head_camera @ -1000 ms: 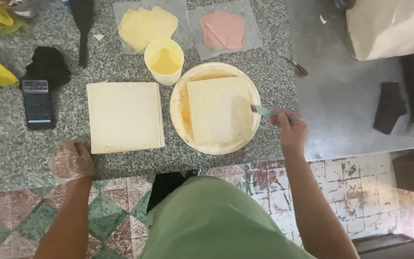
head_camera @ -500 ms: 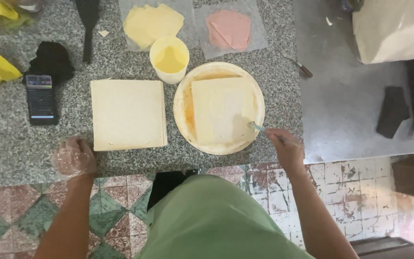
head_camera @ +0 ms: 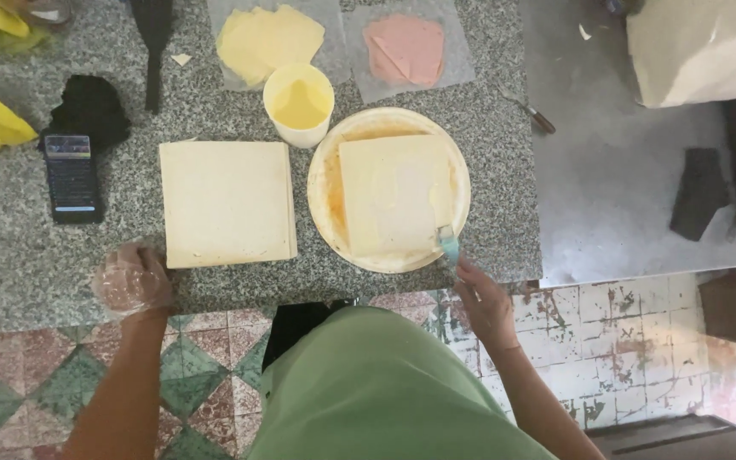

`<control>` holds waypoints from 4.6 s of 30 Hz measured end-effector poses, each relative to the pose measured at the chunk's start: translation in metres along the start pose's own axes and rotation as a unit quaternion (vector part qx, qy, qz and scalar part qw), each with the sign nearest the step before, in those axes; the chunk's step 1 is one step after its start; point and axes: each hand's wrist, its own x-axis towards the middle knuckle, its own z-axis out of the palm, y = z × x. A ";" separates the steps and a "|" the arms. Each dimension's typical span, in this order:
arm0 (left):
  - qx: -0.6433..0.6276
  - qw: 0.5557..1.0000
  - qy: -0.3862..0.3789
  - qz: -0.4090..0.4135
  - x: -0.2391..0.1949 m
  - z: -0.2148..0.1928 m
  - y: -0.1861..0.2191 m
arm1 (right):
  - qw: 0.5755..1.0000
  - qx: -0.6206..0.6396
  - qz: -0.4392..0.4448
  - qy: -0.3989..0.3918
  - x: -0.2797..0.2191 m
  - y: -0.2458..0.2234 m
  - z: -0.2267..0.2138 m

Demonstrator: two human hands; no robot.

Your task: The person is preparing a layered pastry dish by placing individual pastry sheets on a plate and brushing each one with a liquid coating.

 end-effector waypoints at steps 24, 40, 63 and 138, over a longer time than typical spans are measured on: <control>-0.010 1.000 -0.017 -0.004 0.002 -0.005 0.003 | 0.984 0.077 0.161 -0.030 0.014 -0.019 -0.038; -0.010 1.000 -0.010 -0.009 0.003 -0.002 0.003 | 0.781 0.417 0.419 0.203 0.026 -0.077 -0.020; 0.002 0.998 -0.061 -0.029 0.006 -0.016 0.011 | 0.886 0.222 0.401 0.068 0.027 -0.087 -0.042; -0.016 0.999 0.030 -0.040 0.010 -0.010 0.011 | 0.868 0.434 0.213 -0.113 0.303 -0.152 0.051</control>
